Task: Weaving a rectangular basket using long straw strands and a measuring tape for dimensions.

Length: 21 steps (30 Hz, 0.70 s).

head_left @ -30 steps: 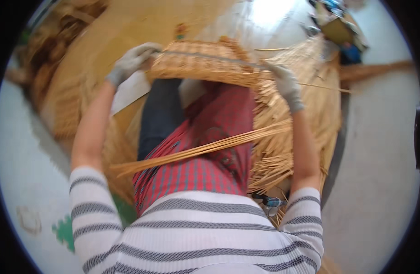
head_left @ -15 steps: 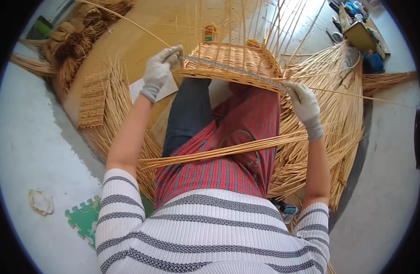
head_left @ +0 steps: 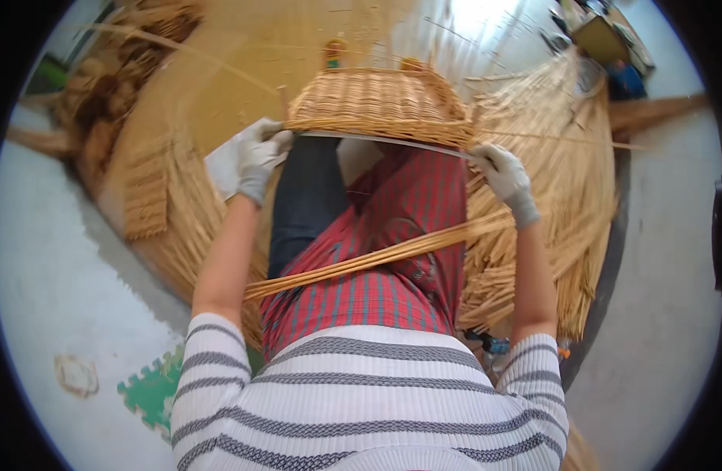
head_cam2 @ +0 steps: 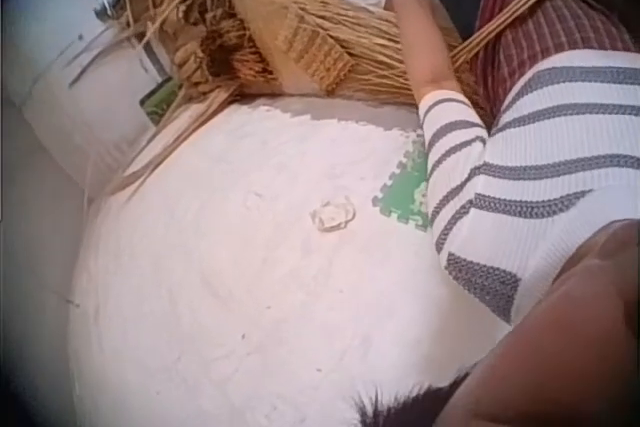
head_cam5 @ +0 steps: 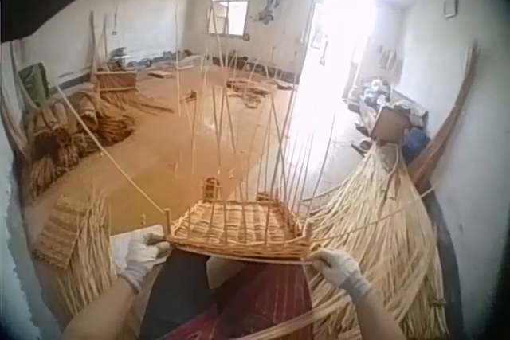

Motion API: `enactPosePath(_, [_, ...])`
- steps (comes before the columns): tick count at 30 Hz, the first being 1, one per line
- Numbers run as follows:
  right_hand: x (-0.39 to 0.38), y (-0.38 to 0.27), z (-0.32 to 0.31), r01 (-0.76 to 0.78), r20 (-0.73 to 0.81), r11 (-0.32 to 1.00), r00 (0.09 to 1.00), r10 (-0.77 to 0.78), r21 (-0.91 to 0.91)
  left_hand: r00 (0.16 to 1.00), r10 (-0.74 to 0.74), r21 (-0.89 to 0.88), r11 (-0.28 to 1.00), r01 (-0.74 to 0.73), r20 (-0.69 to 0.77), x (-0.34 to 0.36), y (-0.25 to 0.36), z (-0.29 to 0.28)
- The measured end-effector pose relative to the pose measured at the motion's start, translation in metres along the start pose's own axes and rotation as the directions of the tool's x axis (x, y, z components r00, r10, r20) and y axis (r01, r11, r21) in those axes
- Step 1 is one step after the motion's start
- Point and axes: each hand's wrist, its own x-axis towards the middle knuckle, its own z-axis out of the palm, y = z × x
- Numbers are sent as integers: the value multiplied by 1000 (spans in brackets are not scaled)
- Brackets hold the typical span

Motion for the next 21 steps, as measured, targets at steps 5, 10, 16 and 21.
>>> enactPosePath(5, [9, 17, 3, -203, -29, 974, 979, 202, -95, 999, -17, -115, 993, 12, -38, 0, -1, 1])
enactPosePath(10, [14, 21, 7, -244, -25, 966, 970, 242, -83, 996, -70, -90, 994, 65, -51, -4, 7, -1])
enactPosePath(16, [12, 20, 6, -143, -71, 990, 987, 141, -20, 996, -74, -67, 995, 70, -58, -2, 4, -3])
enactPosePath(21, [15, 22, 6, -111, -55, 986, 993, 105, -121, 995, -85, -78, 994, 81, -59, 0, 2, -4])
